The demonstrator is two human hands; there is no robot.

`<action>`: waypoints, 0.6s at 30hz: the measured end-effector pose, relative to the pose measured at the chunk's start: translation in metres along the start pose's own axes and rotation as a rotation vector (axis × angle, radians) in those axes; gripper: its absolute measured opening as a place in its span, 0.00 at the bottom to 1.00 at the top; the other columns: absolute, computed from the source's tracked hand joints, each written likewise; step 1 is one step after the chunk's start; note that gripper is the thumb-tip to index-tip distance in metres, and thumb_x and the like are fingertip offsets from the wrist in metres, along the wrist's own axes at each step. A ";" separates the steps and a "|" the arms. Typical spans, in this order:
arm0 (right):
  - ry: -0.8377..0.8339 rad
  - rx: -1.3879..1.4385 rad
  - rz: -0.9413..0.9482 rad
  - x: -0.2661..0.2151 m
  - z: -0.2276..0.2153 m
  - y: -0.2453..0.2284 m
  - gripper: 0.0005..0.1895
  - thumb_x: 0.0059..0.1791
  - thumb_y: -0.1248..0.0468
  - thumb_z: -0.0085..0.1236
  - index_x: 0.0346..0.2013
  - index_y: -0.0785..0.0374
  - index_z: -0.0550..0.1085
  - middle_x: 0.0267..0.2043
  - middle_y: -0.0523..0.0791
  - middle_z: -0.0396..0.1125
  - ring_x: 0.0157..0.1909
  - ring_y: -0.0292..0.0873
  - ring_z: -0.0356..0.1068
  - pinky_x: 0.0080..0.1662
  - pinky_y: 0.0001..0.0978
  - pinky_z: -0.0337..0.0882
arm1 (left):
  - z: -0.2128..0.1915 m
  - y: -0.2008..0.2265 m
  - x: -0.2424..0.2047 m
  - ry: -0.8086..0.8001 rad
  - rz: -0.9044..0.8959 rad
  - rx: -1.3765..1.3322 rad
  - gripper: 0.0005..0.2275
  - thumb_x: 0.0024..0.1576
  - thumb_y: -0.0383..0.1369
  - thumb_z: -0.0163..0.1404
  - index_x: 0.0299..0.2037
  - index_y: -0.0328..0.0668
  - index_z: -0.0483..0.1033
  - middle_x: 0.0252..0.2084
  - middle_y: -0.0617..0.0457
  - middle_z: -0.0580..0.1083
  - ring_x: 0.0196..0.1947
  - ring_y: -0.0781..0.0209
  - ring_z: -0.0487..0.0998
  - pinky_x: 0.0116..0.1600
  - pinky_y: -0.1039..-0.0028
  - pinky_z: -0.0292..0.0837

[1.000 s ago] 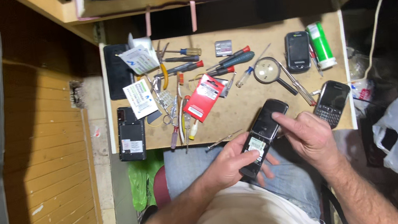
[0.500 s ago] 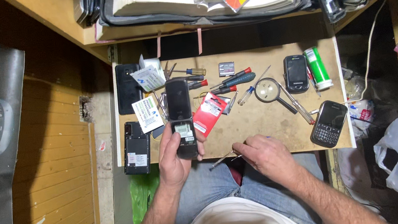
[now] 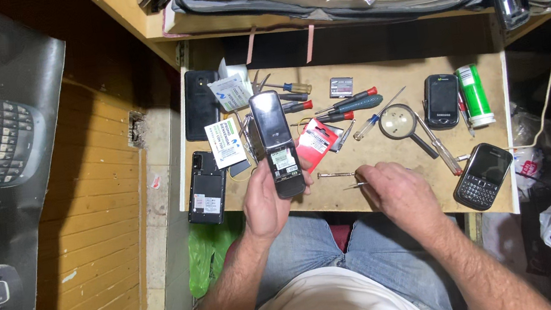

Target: The person disassembles a black mobile phone using a small screwdriver and a magnifying glass. They remove the back cover, unscrew internal components, and inspect the interior. The person then reassembles the phone, securing the back cover and screws.

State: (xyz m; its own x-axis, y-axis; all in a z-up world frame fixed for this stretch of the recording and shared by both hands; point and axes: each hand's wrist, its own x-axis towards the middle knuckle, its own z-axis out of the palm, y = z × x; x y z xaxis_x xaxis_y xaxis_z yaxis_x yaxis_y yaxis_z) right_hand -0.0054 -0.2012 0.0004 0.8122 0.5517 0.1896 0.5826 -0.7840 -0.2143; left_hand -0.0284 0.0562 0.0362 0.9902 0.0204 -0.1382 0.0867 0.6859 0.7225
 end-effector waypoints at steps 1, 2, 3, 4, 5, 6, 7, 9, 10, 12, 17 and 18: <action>-0.003 0.001 -0.001 0.001 -0.003 -0.001 0.10 0.50 0.54 0.57 0.45 0.47 0.73 0.28 0.38 0.62 0.36 0.40 0.72 0.38 0.32 0.73 | -0.002 -0.001 0.000 0.002 -0.001 -0.001 0.25 0.66 0.46 0.28 0.58 0.30 0.66 0.43 0.28 0.75 0.36 0.47 0.81 0.37 0.66 0.82; 0.014 0.054 0.016 0.002 -0.006 -0.002 0.10 0.50 0.54 0.58 0.44 0.48 0.74 0.27 0.40 0.63 0.36 0.42 0.72 0.39 0.33 0.74 | -0.003 -0.002 0.001 -0.014 -0.015 -0.007 0.26 0.66 0.46 0.30 0.62 0.28 0.65 0.44 0.30 0.75 0.37 0.49 0.81 0.38 0.66 0.82; 0.032 0.108 0.034 0.004 -0.008 -0.003 0.10 0.50 0.54 0.59 0.44 0.49 0.75 0.27 0.41 0.63 0.36 0.43 0.73 0.39 0.35 0.75 | -0.005 -0.004 0.001 -0.032 -0.029 -0.012 0.28 0.66 0.45 0.31 0.66 0.25 0.63 0.45 0.32 0.75 0.38 0.51 0.80 0.39 0.66 0.82; 0.030 0.108 0.034 0.006 -0.014 -0.006 0.10 0.50 0.54 0.59 0.44 0.49 0.75 0.27 0.41 0.63 0.36 0.43 0.73 0.39 0.35 0.75 | -0.006 -0.005 0.002 -0.030 -0.030 -0.013 0.28 0.66 0.45 0.31 0.66 0.25 0.63 0.45 0.32 0.75 0.38 0.51 0.80 0.39 0.66 0.82; 0.050 0.176 0.051 0.009 -0.019 -0.009 0.09 0.51 0.54 0.59 0.43 0.51 0.76 0.27 0.43 0.64 0.35 0.45 0.73 0.39 0.37 0.75 | -0.007 -0.006 0.002 -0.034 -0.045 -0.035 0.28 0.66 0.45 0.31 0.66 0.25 0.63 0.44 0.32 0.74 0.38 0.51 0.80 0.38 0.66 0.81; 0.071 0.243 0.068 0.012 -0.025 -0.012 0.09 0.52 0.54 0.59 0.43 0.53 0.77 0.27 0.44 0.64 0.35 0.47 0.73 0.40 0.38 0.75 | -0.009 -0.006 0.003 -0.037 -0.060 -0.057 0.28 0.67 0.45 0.31 0.67 0.24 0.62 0.44 0.32 0.74 0.38 0.51 0.80 0.37 0.65 0.81; 0.070 0.242 0.066 0.010 -0.020 -0.008 0.09 0.52 0.54 0.59 0.43 0.53 0.77 0.27 0.44 0.64 0.35 0.47 0.73 0.40 0.38 0.75 | -0.011 -0.008 0.003 -0.037 -0.059 -0.058 0.28 0.67 0.45 0.31 0.67 0.24 0.62 0.44 0.32 0.74 0.38 0.51 0.80 0.37 0.65 0.81; 0.095 0.311 0.095 0.005 -0.010 0.000 0.07 0.54 0.54 0.56 0.38 0.51 0.78 0.26 0.44 0.62 0.35 0.48 0.72 0.39 0.37 0.74 | -0.016 -0.012 0.004 -0.039 -0.075 -0.067 0.29 0.66 0.45 0.31 0.68 0.23 0.60 0.44 0.32 0.74 0.38 0.51 0.80 0.37 0.65 0.81; 0.095 0.309 0.094 0.011 -0.016 -0.001 0.07 0.54 0.54 0.56 0.38 0.51 0.78 0.26 0.44 0.62 0.35 0.48 0.72 0.39 0.37 0.74 | -0.016 -0.012 0.005 -0.040 -0.074 -0.069 0.29 0.66 0.45 0.31 0.68 0.23 0.60 0.44 0.32 0.74 0.38 0.51 0.80 0.37 0.65 0.81; 0.147 0.335 0.113 0.018 -0.026 -0.005 0.08 0.55 0.57 0.55 0.45 0.52 0.78 0.28 0.44 0.66 0.36 0.47 0.73 0.41 0.36 0.75 | -0.014 -0.011 0.004 -0.034 -0.073 -0.073 0.29 0.66 0.44 0.31 0.68 0.22 0.60 0.44 0.32 0.74 0.38 0.50 0.80 0.37 0.64 0.81; 0.170 0.372 0.110 0.033 -0.034 -0.014 0.14 0.56 0.64 0.51 0.56 0.53 0.77 0.28 0.48 0.65 0.36 0.51 0.73 0.41 0.41 0.75 | -0.017 -0.009 0.005 -0.043 -0.078 -0.067 0.29 0.66 0.44 0.31 0.69 0.22 0.60 0.44 0.31 0.74 0.38 0.50 0.80 0.37 0.64 0.81; 0.181 0.399 0.122 0.035 -0.033 -0.015 0.15 0.56 0.65 0.51 0.56 0.54 0.76 0.28 0.49 0.65 0.36 0.52 0.73 0.42 0.41 0.75 | -0.017 -0.009 0.005 -0.044 -0.086 -0.069 0.29 0.66 0.43 0.31 0.69 0.22 0.60 0.44 0.31 0.75 0.38 0.49 0.80 0.37 0.64 0.81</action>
State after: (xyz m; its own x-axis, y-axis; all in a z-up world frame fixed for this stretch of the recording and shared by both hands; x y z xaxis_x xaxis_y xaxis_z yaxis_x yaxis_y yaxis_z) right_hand 0.0132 -0.1798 0.0418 0.8780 0.3753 0.2971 0.4777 -0.6498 -0.5912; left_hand -0.0258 0.0625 0.0180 0.9834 -0.0714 -0.1666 0.1651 0.7321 0.6608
